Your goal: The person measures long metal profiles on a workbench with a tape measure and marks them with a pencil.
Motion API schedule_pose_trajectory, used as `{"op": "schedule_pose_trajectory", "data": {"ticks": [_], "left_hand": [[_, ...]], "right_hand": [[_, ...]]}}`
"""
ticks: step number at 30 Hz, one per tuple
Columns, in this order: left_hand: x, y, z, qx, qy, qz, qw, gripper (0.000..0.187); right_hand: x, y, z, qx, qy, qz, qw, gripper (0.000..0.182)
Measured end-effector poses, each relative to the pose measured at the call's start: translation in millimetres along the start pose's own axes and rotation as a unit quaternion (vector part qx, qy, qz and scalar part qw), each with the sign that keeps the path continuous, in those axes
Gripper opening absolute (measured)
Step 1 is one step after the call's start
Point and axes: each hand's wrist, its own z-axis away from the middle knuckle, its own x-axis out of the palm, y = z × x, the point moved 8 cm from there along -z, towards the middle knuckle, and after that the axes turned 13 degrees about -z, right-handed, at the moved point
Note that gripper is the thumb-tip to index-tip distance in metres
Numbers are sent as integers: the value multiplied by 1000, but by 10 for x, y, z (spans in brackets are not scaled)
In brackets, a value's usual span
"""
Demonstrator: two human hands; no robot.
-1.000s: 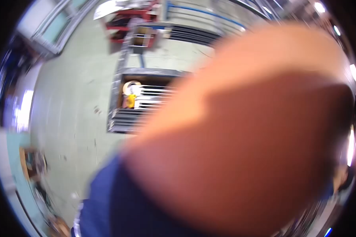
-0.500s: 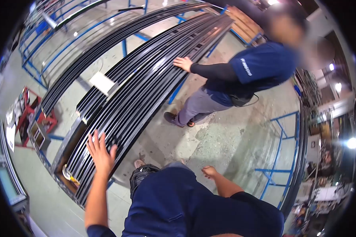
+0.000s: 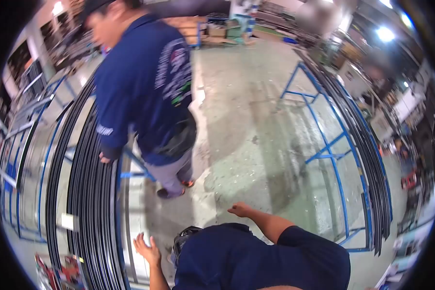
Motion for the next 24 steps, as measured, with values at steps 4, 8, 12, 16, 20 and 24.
{"op": "schedule_pose_trajectory", "data": {"ticks": [4,8,12,16,20,24], "left_hand": [[1503,-732,310,-104,-283,36,953,50],[2216,-741,956,-141,-669,26,729,54],[2672,228,536,-23,-629,2,777,50],[3321,1403,-97,266,-561,-23,783,46],[4149,2960,-442,611,-361,-53,702,33],[4722,4140,-1041,78,-729,105,672,21]], "right_hand": [[-675,1449,476,69,104,69,990,57],[-1078,2501,1237,219,63,-97,969,33],[-601,3812,2089,333,283,-265,859,26],[317,3746,2517,501,193,-319,781,29],[663,3290,2205,409,19,-284,867,38],[329,3226,1615,322,40,-213,921,46]]}}
